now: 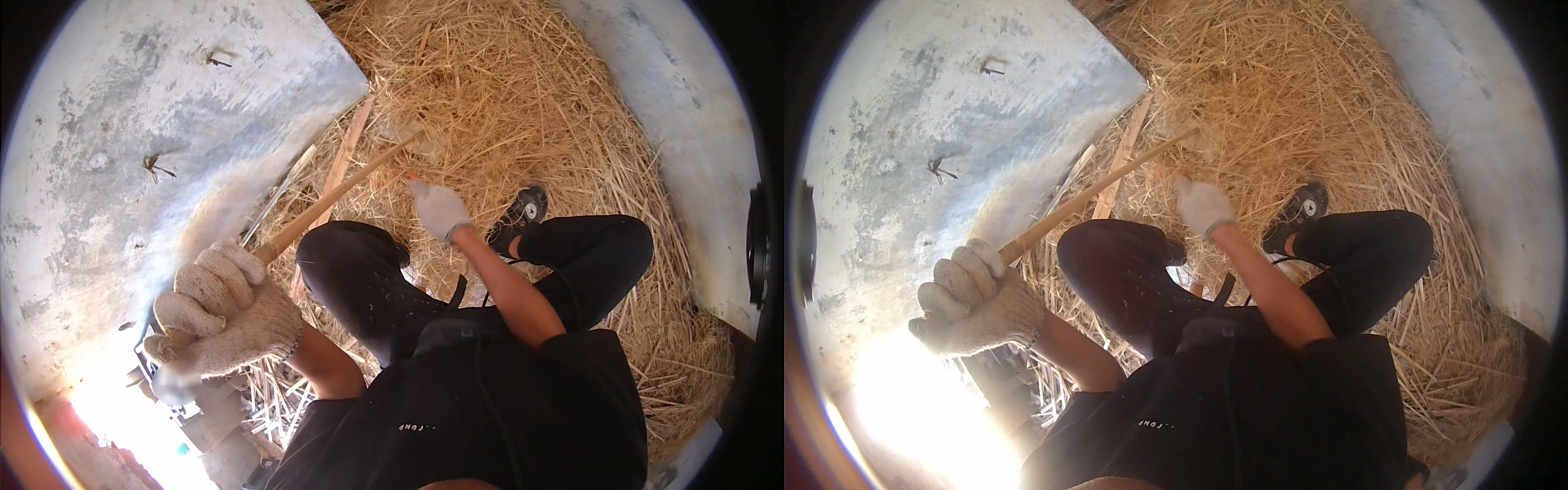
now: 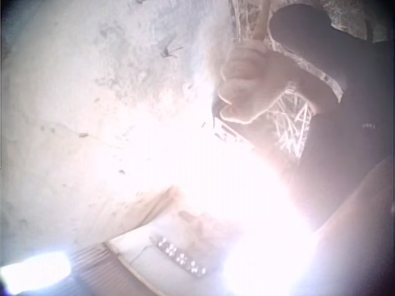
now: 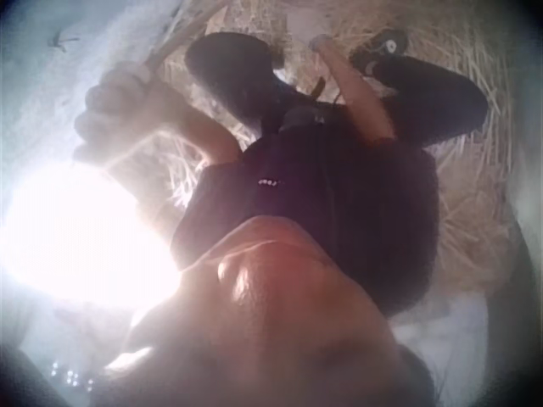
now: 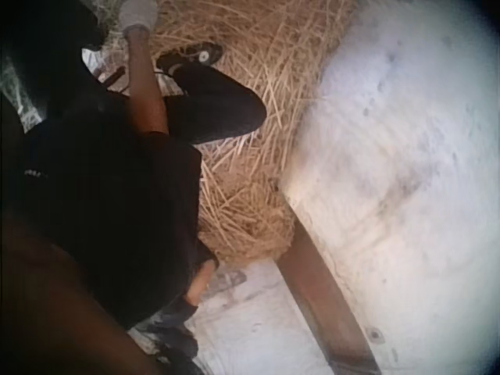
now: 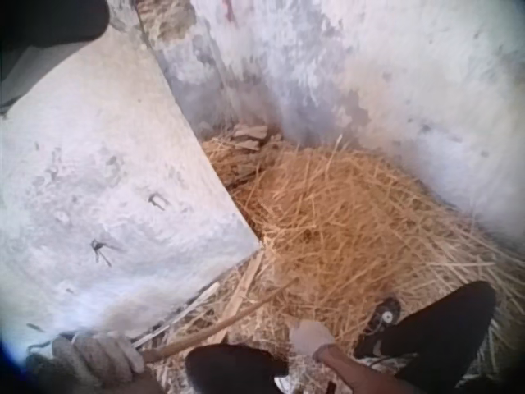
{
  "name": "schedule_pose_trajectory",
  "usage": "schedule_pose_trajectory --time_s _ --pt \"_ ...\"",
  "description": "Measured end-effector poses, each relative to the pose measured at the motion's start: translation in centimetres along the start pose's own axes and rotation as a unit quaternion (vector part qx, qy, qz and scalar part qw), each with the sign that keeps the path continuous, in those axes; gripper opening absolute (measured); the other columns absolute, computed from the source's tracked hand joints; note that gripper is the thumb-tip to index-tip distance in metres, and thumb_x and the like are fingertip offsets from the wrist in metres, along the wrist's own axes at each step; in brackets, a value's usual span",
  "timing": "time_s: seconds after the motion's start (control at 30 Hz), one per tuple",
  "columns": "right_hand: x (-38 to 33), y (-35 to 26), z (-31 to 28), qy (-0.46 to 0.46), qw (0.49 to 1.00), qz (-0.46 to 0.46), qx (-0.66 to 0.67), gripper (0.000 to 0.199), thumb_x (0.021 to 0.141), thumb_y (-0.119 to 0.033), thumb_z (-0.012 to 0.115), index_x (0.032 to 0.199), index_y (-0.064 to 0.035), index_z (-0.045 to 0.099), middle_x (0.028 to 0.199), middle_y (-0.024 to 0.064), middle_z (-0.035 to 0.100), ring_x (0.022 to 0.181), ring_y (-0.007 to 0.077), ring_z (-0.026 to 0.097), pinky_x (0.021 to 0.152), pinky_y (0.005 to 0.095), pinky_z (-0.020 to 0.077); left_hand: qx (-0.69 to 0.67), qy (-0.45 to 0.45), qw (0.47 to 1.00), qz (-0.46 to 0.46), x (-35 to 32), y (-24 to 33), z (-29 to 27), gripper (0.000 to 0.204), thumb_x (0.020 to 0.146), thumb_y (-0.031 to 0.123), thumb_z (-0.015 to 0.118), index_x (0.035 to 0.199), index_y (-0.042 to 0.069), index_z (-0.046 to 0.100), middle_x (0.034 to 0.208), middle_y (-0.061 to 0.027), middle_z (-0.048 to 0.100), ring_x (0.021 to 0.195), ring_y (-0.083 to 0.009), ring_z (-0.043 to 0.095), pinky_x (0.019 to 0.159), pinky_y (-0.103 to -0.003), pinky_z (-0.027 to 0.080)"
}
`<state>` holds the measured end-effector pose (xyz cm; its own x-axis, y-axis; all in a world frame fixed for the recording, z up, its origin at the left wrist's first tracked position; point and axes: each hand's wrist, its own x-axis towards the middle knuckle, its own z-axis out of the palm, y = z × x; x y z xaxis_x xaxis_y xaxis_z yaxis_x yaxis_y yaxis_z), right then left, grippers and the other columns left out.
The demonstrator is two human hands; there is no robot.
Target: The person carves a thin bamboo stick using a small red cutter while sitting on a straw-covered floor.
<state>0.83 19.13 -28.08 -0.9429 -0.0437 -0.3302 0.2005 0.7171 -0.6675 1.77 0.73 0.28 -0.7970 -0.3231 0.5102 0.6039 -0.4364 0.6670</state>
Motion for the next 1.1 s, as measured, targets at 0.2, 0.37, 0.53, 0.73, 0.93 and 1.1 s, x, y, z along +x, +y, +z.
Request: schedule_pose_trajectory --time_s 0.2,0.37,0.53,0.73,0.93,1.1 --pt "-2.1 -2.5 -2.8 0.088 0.979 -0.056 0.175 0.061 0.107 -0.051 0.036 0.108 0.0023 0.066 0.088 0.0304 0.067 0.09 0.045 0.068 0.072 0.0473 0.0512 -0.014 -0.05 0.998 0.027 -0.6 -0.3 0.0 0.052 0.096 0.038 0.036 0.048 0.022 0.025 0.042 0.0025 0.022 0.035 -0.0114 0.015 0.034 -0.029 0.022" --pt "-9.0 -12.0 -9.0 -0.044 0.962 -0.163 0.215 0.062 0.105 -0.057 0.041 0.097 -0.0006 0.067 0.08 0.029 0.063 0.08 0.0465 0.064 0.063 0.0481 0.0482 -0.058 -0.238 0.97 0.002 0.6 -0.7 -0.9 0.057 0.105 0.048 0.032 0.057 0.019 0.04 0.044 0.0019 0.028 0.037 -0.0115 0.023 0.036 -0.03 0.029" --pt "-5.3 -6.9 -5.6 0.042 0.985 -0.086 0.143 0.063 0.106 -0.056 0.041 0.092 -0.0002 0.066 0.075 0.0283 0.061 0.074 0.0453 0.063 0.061 0.0468 0.0471 -0.013 -0.256 0.967 0.002 0.7 -0.6 -1.2 0.058 0.108 0.052 0.032 0.065 0.018 0.046 0.047 0.0024 0.035 0.04 -0.0114 0.03 0.037 -0.029 0.032" --pt "-9.6 -11.6 -9.7 -0.049 0.948 -0.118 0.293 0.058 0.107 -0.05 0.045 0.087 0.0014 0.063 0.076 0.026 0.063 0.074 0.0411 0.065 0.064 0.0438 0.0485 -0.025 -0.261 0.965 0.002 0.3 -0.5 -1.5 0.066 0.102 0.055 0.036 0.055 0.012 0.052 0.047 0.0 0.045 0.039 -0.0151 0.047 0.034 -0.03 0.044" --pt "-6.5 -9.9 -7.1 -0.045 0.971 -0.009 0.235 0.038 0.107 -0.036 0.05 0.106 0.0007 0.06 0.077 0.0218 0.063 0.068 0.0411 0.065 0.066 0.0502 0.053 -0.016 -0.326 0.945 0.014 1.3 -0.9 -0.8 0.056 0.106 0.047 0.037 0.063 0.015 0.05 0.051 0.0028 0.044 0.039 -0.0112 0.041 0.035 -0.027 0.042" --pt "-10.3 -10.8 -7.2 0.011 0.95 -0.213 0.228 0.03 0.104 -0.029 0.057 0.103 0.0 0.061 0.071 0.0248 0.06 0.072 0.0419 0.067 0.056 0.046 0.0507 -0.036 -0.244 0.968 0.039 -1.0 -1.3 -5.3 0.052 0.106 0.043 0.041 0.064 0.014 0.051 0.051 0.0031 0.044 0.039 -0.0108 0.041 0.035 -0.027 0.041"
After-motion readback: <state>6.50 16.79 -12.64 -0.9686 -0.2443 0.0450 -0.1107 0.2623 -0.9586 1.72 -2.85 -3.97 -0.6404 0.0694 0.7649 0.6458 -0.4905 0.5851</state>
